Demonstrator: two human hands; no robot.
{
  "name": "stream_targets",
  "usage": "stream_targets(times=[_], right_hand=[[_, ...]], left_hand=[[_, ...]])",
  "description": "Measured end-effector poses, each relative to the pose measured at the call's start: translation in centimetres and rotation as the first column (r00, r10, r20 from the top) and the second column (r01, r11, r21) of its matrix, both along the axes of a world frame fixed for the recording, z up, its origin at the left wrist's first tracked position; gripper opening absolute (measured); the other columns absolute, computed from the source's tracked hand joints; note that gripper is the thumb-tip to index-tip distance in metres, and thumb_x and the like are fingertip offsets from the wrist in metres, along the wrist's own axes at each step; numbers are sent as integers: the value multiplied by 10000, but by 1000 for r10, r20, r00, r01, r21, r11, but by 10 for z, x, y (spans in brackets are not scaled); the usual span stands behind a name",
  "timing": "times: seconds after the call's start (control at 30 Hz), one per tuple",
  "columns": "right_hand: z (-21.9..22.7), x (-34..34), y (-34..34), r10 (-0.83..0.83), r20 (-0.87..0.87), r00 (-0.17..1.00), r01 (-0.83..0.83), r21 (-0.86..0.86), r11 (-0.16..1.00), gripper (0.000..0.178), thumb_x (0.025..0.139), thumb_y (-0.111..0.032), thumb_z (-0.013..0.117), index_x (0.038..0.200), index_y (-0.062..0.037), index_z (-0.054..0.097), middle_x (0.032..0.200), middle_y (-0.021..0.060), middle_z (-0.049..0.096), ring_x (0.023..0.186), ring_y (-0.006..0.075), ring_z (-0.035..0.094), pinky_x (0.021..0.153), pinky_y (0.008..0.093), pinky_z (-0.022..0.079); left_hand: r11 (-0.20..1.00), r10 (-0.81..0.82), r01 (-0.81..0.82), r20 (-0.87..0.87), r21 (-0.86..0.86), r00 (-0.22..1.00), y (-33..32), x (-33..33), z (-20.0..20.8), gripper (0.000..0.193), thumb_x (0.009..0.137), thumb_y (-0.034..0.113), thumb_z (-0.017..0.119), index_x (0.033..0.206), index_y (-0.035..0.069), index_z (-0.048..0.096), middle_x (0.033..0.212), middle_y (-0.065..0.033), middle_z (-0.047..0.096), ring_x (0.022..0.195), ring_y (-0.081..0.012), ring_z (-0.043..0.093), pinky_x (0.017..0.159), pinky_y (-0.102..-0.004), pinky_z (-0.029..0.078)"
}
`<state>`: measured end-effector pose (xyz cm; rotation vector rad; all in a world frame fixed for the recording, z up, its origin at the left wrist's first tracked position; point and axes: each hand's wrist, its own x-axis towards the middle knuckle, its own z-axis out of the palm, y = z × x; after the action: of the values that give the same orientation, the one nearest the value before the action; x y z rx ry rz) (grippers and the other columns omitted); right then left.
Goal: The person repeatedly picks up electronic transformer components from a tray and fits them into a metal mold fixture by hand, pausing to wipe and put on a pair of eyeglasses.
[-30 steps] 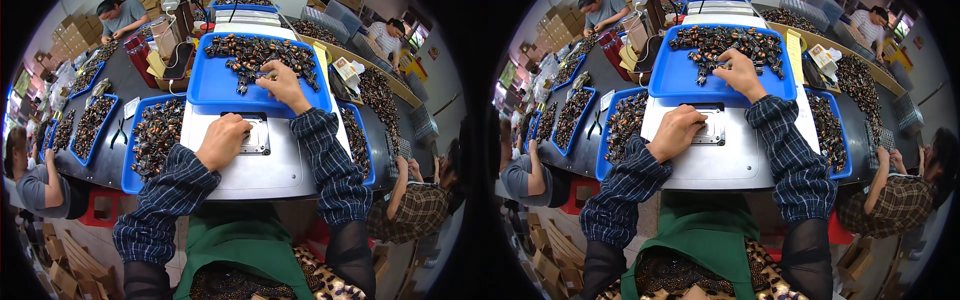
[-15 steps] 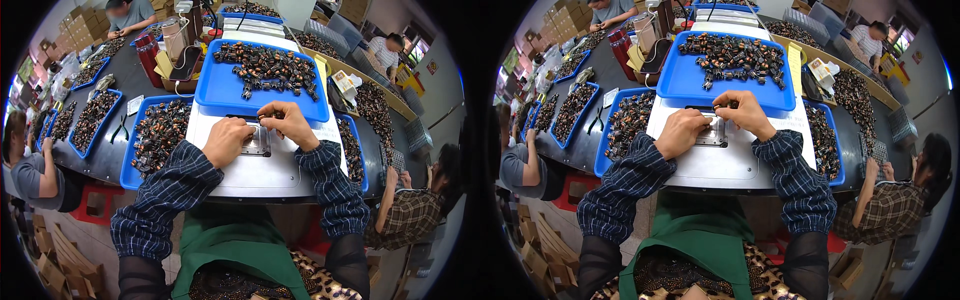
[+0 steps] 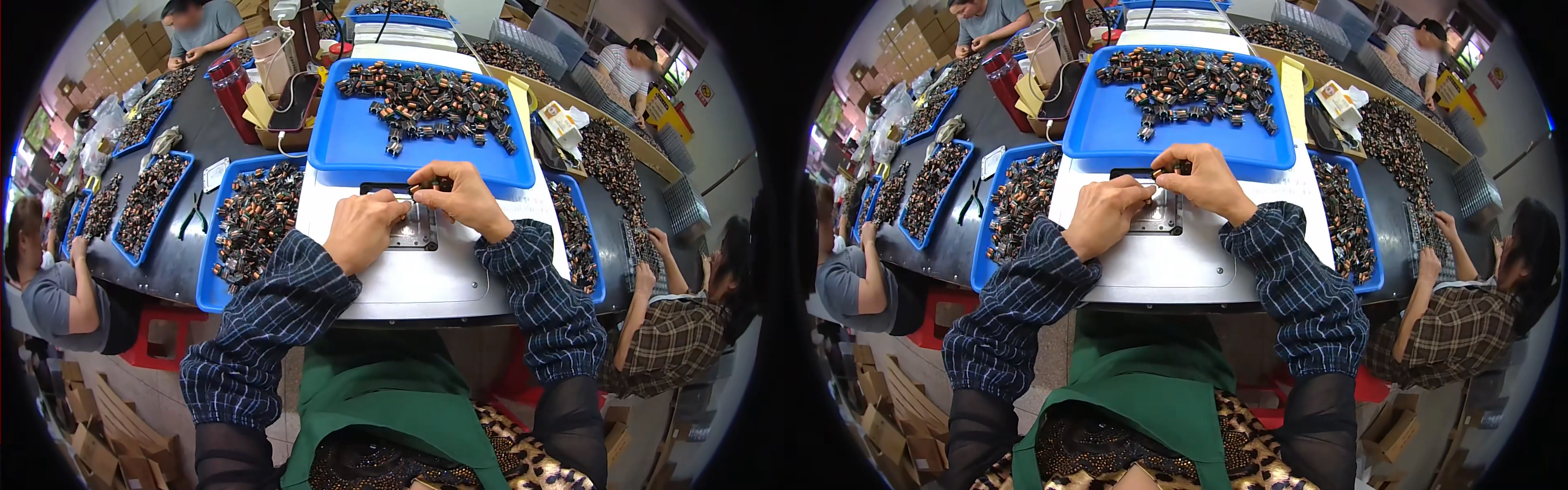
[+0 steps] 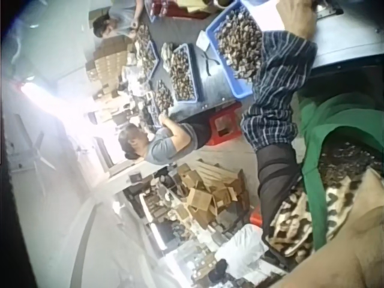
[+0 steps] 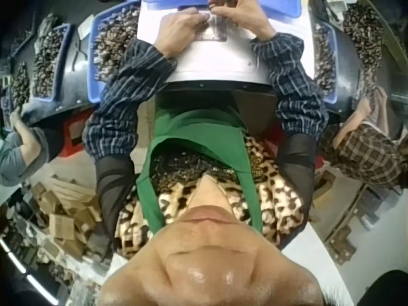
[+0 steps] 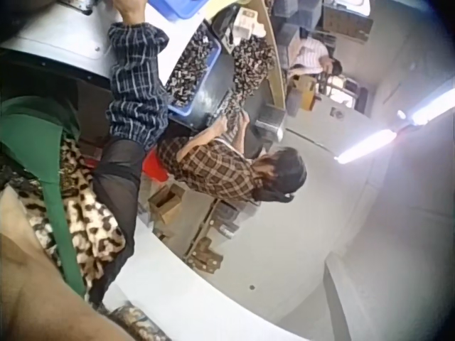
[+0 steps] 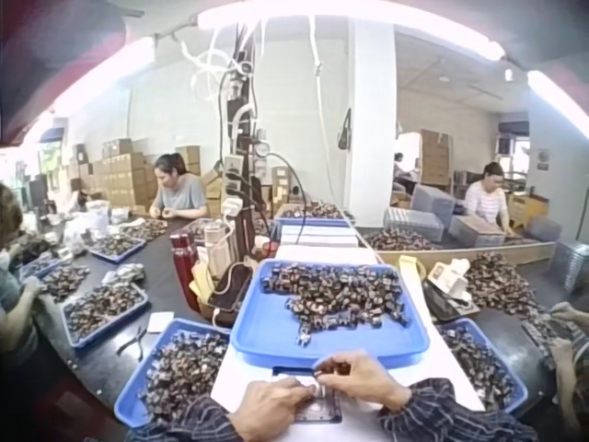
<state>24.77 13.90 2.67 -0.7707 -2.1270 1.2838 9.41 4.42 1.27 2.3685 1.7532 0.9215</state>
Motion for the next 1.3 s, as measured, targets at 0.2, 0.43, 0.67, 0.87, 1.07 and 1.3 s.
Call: stream_targets(times=[0.2,0.43,0.67,0.87,1.07,1.3], right_hand=[[-2,1,0,21,-13,1000,-20,48,999,168,726,-60,617,877,15,608,632,-7,535,469,26,429,389,175,332],[-4,0,2,28,-45,999,-23,111,994,154,726,-60,617,864,11,615,654,-7,544,494,23,436,417,170,347],[0,-1,4,4,-45,999,1,108,994,170,724,-78,626,873,4,617,643,-5,550,504,22,449,413,167,354],[16,37,37,-321,-157,934,336,77,939,195,716,-91,626,895,-14,615,651,8,556,480,38,466,370,158,340],[-31,148,110,-823,-118,556,823,215,526,187,675,-112,637,846,-36,645,690,63,604,591,139,559,567,255,453],[-63,181,126,-925,332,185,767,540,347,168,664,-114,643,824,-65,659,843,107,641,805,247,607,732,344,469]], left_hand=[[1000,14,-14,-6,-2,1000,-1,0,-4,166,706,41,580,858,66,641,743,-55,596,622,-255,569,569,-335,451],[1000,22,-23,-25,-8,999,1,1,-1,163,708,42,582,858,63,640,729,-53,589,615,-252,565,560,-337,447],[1000,13,-13,-32,-4,999,3,-2,-1,156,707,41,587,854,52,637,717,-60,585,624,-249,565,561,-334,445],[973,105,122,850,-194,517,-3,-11,10,244,795,16,538,1036,-8,564,820,-31,578,738,-90,522,680,-217,432],[956,55,294,980,4,-192,-15,-18,19,326,836,10,486,1160,2,455,900,-41,540,862,-164,556,798,-262,463],[967,37,255,982,12,-186,-20,-17,26,205,825,21,520,1026,-5,498,856,-61,547,853,-167,556,715,-237,458]])
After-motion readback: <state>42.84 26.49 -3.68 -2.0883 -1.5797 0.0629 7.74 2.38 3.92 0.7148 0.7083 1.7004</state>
